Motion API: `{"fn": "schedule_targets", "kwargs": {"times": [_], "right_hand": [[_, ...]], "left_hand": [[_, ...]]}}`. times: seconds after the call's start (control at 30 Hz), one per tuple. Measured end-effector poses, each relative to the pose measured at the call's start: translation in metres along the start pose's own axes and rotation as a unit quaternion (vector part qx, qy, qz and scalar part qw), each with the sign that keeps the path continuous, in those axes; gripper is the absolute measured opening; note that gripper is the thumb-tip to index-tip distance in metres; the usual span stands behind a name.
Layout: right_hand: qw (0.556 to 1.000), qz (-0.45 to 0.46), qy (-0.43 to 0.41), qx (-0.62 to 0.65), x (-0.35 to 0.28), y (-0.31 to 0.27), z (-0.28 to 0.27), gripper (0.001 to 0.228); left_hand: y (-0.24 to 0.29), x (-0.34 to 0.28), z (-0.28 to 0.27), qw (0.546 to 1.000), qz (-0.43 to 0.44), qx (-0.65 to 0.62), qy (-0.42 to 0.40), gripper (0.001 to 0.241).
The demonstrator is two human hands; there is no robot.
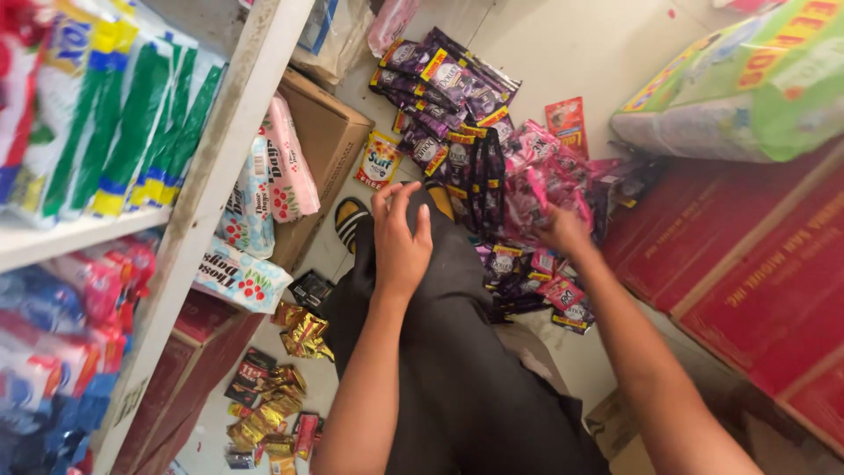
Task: Organizing and arranging laundry detergent sachets in a storage area or grocery aisle.
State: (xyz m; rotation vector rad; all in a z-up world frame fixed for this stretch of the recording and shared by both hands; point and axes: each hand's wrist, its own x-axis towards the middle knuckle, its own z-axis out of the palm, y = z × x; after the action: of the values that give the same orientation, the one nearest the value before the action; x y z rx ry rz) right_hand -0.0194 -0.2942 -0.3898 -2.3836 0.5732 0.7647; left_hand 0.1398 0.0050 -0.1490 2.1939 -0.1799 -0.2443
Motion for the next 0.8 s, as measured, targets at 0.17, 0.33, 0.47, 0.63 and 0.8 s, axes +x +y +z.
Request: {"fn": "schedule_targets", "kwargs": {"times": [0.17, 0.33, 0.47, 0.63, 0.8], "right_hand": [[0.993, 0.042, 0.114, 0.004, -0.051, -0.038, -0.007, 0.078], [0.929, -0.176, 0.316, -0.076, -0.045, -0.008, 0.018, 0.048], [0.956, -0.128, 0.238, -0.111, -0.059, 0.018, 0.021, 0.020], [0.992, -0.050, 0.114, -0.019, -0.119, 0.027, -0.026, 0.026], [0.969, -0.140, 0.194, 0.056, -0.199, -0.003, -0.113, 0.020]], "left_hand": [[-0.024, -0.004, 0.010, 0.999, 0.001, -0.036, 0.035, 0.034], [-0.059, -0.012, 0.015, 0.996, -0.008, -0.023, 0.086, 0.030], [-0.057, -0.020, 0.000, 0.989, 0.021, -0.046, 0.136, 0.028], [0.002, -0.074, -0.077, 0.979, 0.080, -0.080, 0.171, 0.023], [-0.012, -0.150, -0.139, 0.960, 0.043, -0.191, 0.201, 0.018]]}}
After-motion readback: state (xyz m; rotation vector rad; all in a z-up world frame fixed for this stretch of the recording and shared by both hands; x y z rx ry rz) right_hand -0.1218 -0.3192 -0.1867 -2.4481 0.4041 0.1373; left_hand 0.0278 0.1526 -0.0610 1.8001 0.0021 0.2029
